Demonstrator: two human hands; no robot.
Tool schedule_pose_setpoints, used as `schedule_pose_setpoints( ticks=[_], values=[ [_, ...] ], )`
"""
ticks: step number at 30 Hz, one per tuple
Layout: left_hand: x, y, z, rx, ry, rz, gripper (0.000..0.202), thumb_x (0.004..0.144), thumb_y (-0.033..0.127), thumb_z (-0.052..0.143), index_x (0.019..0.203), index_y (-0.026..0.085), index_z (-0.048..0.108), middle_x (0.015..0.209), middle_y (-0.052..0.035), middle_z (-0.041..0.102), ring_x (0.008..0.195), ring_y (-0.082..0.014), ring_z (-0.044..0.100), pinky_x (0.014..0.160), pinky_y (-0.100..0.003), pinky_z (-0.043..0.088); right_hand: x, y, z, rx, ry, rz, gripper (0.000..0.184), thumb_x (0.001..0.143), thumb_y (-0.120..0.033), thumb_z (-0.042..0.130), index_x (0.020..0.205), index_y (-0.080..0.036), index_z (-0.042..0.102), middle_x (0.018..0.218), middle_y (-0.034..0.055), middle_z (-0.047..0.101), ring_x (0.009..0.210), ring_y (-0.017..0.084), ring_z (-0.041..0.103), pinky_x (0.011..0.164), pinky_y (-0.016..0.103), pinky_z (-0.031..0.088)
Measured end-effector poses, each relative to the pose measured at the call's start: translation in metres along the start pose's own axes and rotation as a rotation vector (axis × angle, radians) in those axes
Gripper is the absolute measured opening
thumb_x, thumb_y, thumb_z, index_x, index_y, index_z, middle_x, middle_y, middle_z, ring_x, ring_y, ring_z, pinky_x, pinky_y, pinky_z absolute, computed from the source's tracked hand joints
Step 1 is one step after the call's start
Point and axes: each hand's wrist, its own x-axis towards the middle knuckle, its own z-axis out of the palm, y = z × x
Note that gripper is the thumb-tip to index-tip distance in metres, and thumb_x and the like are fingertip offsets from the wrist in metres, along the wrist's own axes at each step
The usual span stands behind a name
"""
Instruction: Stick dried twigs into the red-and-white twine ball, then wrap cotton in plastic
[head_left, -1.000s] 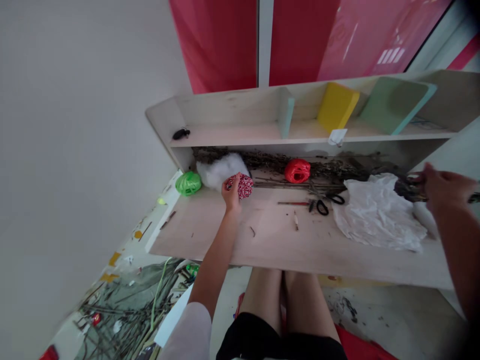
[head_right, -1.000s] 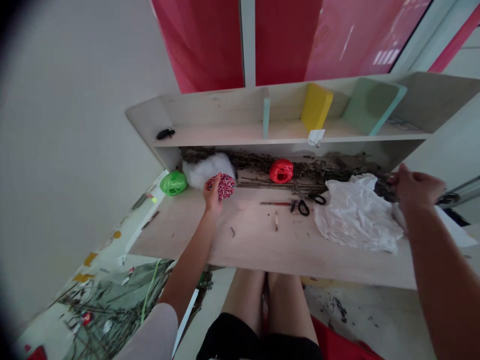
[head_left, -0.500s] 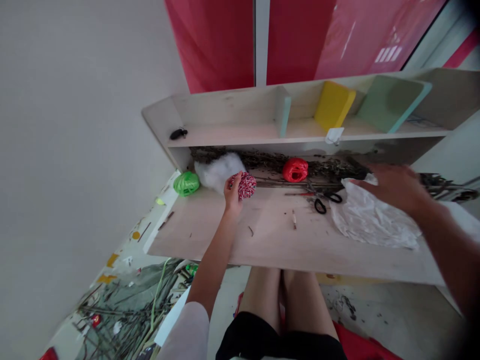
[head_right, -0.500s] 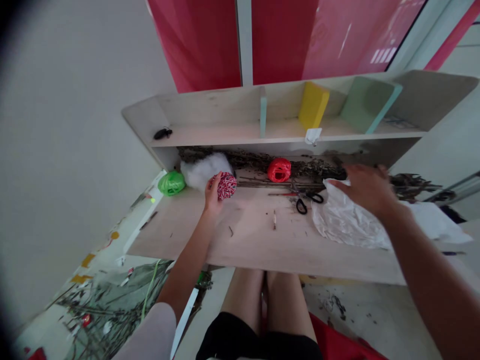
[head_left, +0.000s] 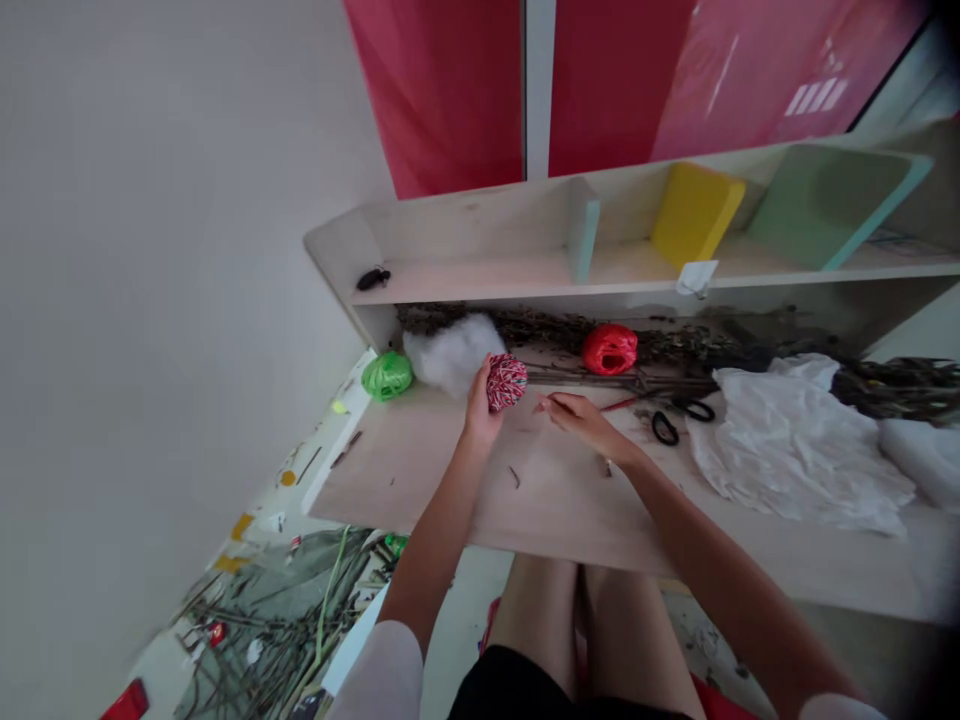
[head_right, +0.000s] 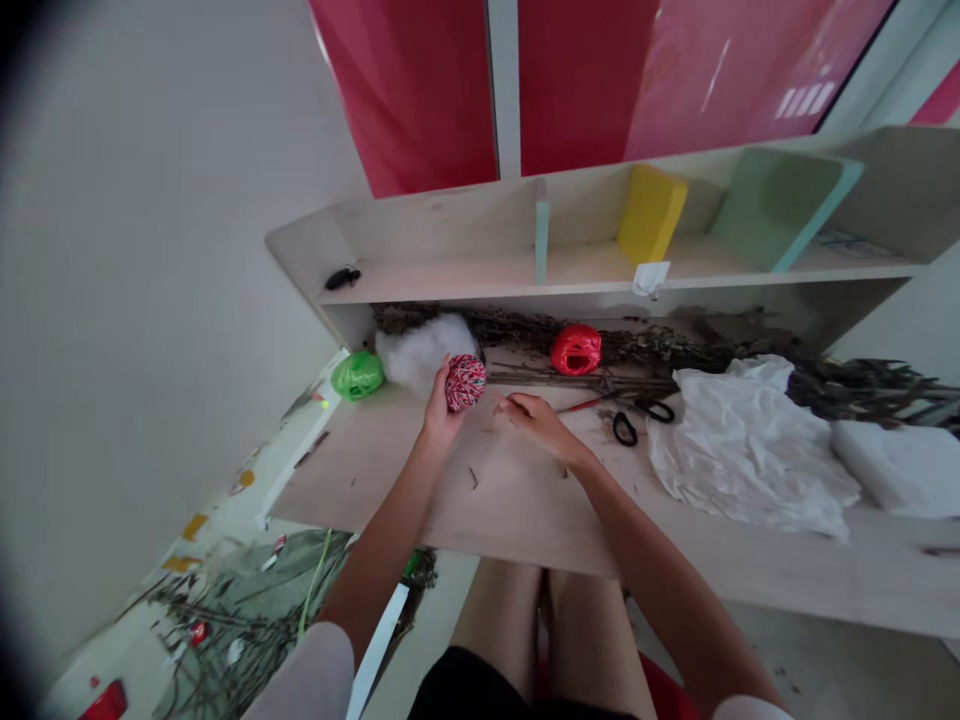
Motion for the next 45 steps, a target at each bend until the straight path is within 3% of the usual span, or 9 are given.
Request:
schedule_pose_setpoints(
  ticks=[9,13,16,20,25,29,34,41,45],
  values=[
    [0.001,-0.02,0.0,0.194,0.113,0.217,0.036,0.073,0.051,0.07,0.088,0.019,0.063,0.087,-0.004,0.067,0.079,-0.0135,0.064,0.076,-0.027,0.051,-0.014,-0.014,-0.001,-0.237,-0.008,-0.144,0.044,0.085,-0.054,0.053,0.06,-0.02,0.063,0.056,0.0005,0.052,0.057,0.014,0.045,0.059,0.027,0.034],
    [-0.01,-0.02,0.003,0.328,-0.05,0.326,0.034,0.059,0.027,0.084,0.086,0.019,0.067,0.09,-0.0043,0.068,0.085,-0.0133,0.063,0.086,-0.025,0.047,-0.014,-0.021,-0.013,-0.045,0.116,-0.082,0.047,0.081,-0.061,0.054,0.06,-0.02,0.064,0.063,0.003,0.06,0.067,0.017,0.053,0.063,0.028,0.04],
    [-0.022,-0.018,0.008,0.349,-0.184,0.225,0.056,0.036,0.009,0.089,0.087,0.02,0.068,0.091,-0.005,0.069,0.092,-0.0175,0.064,0.092,-0.027,0.045,-0.013,-0.021,-0.024,0.074,0.192,-0.03,0.049,0.076,-0.066,0.056,0.064,-0.019,0.065,0.062,0.0015,0.058,0.062,0.015,0.05,0.059,0.026,0.039],
    [-0.032,-0.024,0.011,0.493,-0.362,0.194,0.067,0.023,0.011,0.091,0.086,0.022,0.069,0.088,-0.0048,0.07,0.093,-0.0224,0.064,0.093,-0.033,0.046,-0.01,-0.018,-0.029,0.206,0.217,0.013,0.05,0.069,-0.068,0.061,0.067,-0.019,0.064,0.058,-0.0006,0.054,0.056,0.012,0.045,0.054,0.025,0.036],
    [-0.037,-0.032,0.009,0.669,-0.481,0.302,0.067,0.037,0.024,0.091,0.1,0.024,0.069,0.099,-0.0064,0.07,0.093,-0.0221,0.064,0.089,-0.033,0.048,-0.005,-0.008,-0.035,0.375,0.319,0.03,0.046,0.064,-0.066,0.066,0.068,-0.02,0.061,0.067,0.0001,0.059,0.058,0.011,0.046,0.058,0.026,0.038],
    [-0.042,-0.029,0.011,0.64,-0.486,0.164,0.066,0.043,0.026,0.09,0.105,0.022,0.067,0.091,-0.0055,0.069,0.083,-0.0187,0.064,0.083,-0.03,0.049,-0.002,0.006,-0.039,0.461,0.355,0.075,0.042,0.063,-0.063,0.069,0.07,-0.022,0.06,0.064,-0.0021,0.055,0.056,0.01,0.044,0.06,0.027,0.038],
    [-0.044,-0.029,0.014,0.493,-0.529,0.016,0.077,0.038,0.021,0.092,0.11,0.023,0.064,0.09,-0.0043,0.067,0.081,-0.0188,0.065,0.082,-0.032,0.051,0.002,0.017,-0.031,0.437,0.384,0.112,0.048,0.059,-0.066,0.069,0.065,-0.021,0.055,0.069,0.0002,0.058,0.063,0.013,0.049,0.059,0.025,0.038],
    [-0.037,-0.027,0.015,0.228,-0.357,-0.121,0.061,0.049,0.031,0.089,0.105,0.022,0.065,0.088,-0.0051,0.071,0.076,-0.0208,0.069,0.074,-0.036,0.057,0.001,0.013,-0.019,0.125,0.425,0.113,0.047,0.067,-0.066,0.059,0.066,-0.019,0.059,0.062,0.003,0.058,0.058,0.014,0.045,0.055,0.027,0.035],
    [-0.026,-0.02,0.014,0.076,-0.22,-0.203,0.039,0.07,0.033,0.077,0.105,0.019,0.067,0.099,-0.0064,0.072,0.091,-0.0215,0.069,0.083,-0.033,0.056,-0.002,0.019,-0.007,-0.073,0.471,0.051,0.04,0.076,-0.056,0.053,0.068,-0.018,0.061,0.061,0.0039,0.059,0.056,0.015,0.047,0.056,0.027,0.035]
  ],
)
